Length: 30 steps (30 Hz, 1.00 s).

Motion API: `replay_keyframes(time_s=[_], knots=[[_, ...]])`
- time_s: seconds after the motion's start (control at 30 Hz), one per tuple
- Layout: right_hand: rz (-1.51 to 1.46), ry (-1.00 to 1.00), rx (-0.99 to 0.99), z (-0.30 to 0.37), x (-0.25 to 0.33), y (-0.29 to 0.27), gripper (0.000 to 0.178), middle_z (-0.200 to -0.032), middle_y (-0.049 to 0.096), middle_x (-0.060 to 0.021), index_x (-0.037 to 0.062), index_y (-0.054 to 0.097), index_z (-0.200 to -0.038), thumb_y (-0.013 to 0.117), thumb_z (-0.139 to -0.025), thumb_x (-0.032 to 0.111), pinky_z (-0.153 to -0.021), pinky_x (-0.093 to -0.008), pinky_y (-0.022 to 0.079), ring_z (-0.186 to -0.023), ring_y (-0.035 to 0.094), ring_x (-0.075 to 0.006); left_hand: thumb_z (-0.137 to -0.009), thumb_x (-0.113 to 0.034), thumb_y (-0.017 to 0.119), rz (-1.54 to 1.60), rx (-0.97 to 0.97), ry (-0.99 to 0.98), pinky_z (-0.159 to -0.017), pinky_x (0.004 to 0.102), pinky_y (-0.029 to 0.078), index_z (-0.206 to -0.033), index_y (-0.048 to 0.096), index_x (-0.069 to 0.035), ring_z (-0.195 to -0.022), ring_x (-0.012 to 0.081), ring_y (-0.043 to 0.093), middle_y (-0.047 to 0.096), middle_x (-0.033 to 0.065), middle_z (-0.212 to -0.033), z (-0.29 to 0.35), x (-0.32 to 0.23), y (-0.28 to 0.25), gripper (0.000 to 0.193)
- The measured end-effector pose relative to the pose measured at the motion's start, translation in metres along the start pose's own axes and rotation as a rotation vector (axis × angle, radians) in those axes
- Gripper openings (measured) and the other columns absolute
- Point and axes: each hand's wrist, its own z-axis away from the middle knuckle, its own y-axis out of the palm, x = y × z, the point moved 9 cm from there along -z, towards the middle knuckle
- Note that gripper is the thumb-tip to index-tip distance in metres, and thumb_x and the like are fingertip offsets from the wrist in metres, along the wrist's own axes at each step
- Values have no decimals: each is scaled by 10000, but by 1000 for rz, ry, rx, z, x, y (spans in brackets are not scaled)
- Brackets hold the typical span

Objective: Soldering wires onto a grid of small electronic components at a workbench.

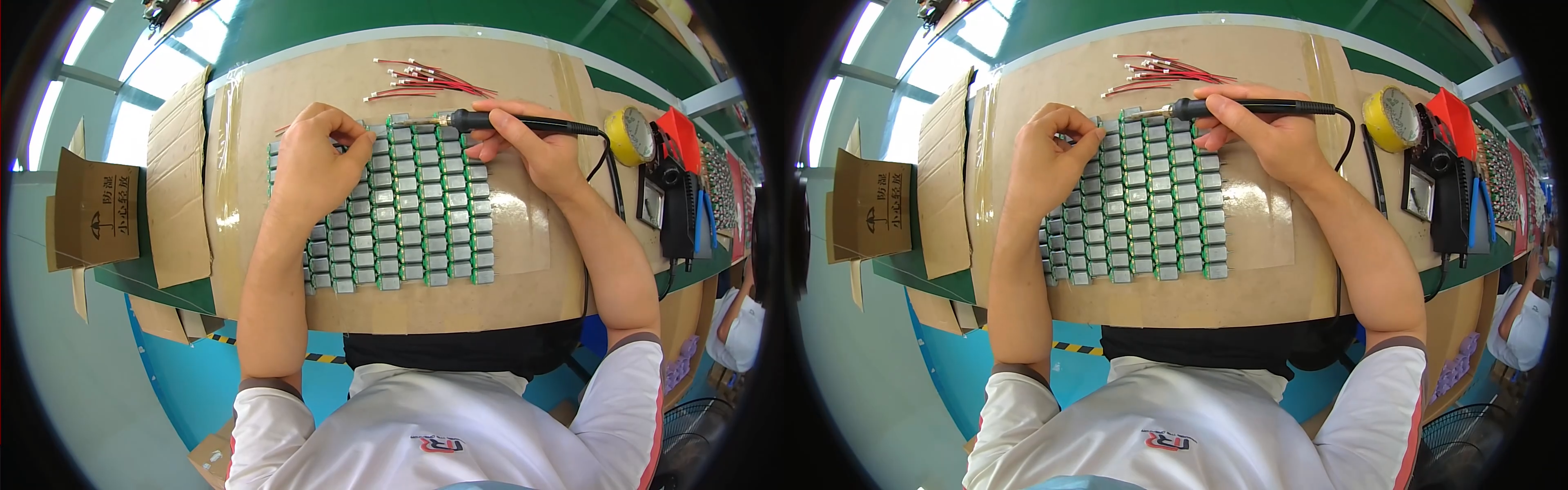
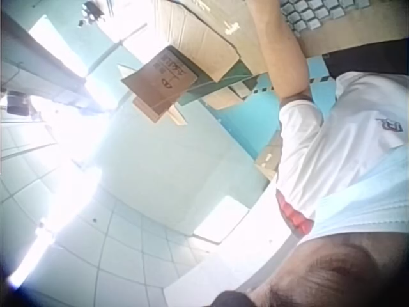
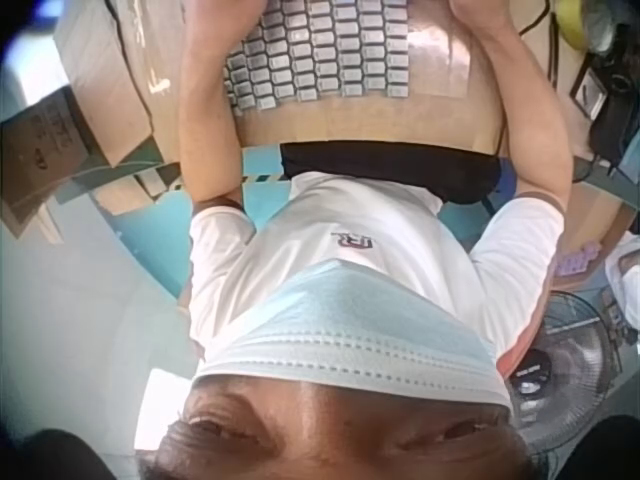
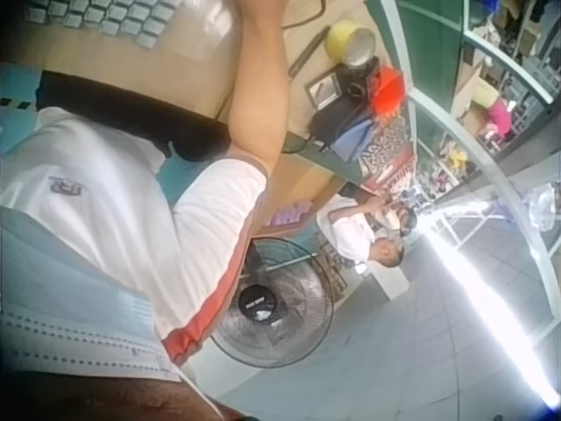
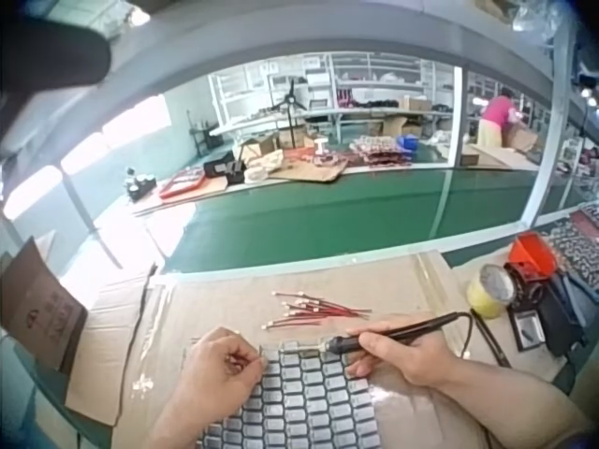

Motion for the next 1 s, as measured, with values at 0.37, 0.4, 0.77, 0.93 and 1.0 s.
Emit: replay_keyframes(time_s=[0.37,0.4,0.77,0.93,1.0], knots=[[50,1,2,2,1,0,229,-946,752,-157,-47,722,-1172,656,-999,89,-741,-312,639,-770,752,-191,-810,-95,782,-15,16,26,-746,357,559,-807,720,28,-808,254,681,679,143,-937,0,-1,3,138],[49,1,2,2,0,0,229,-946,752,-157,-47,722,-1172,656,-999,89,-741,-312,639,-770,752,-191,-812,-94,783,-15,-2,38,-750,359,560,-810,723,28,-806,256,685,680,144,-937,0,-1,2,136],[67,6,16,1,-2,2,234,-979,749,-138,-56,716,-1178,654,-1001,83,-762,-314,641,-774,746,-180,-838,-68,783,-36,-3,88,-666,285,499,-854,725,24,-786,155,634,672,76,-926,1,0,6,110],[52,-12,3,2,2,0,234,-945,750,-140,-53,718,-1178,653,-1003,87,-757,-317,641,-769,745,-183,-823,-87,777,-9,-15,60,-764,361,562,-811,728,21,-808,257,695,681,142,-934,0,-3,4,120],[36,-29,-5,2,4,0,234,-931,751,-142,-52,718,-1178,652,-1003,89,-754,-318,641,-769,745,-185,-815,-85,777,-1,-14,29,-774,362,556,-806,727,19,-822,258,688,680,140,-931,0,0,3,116]])
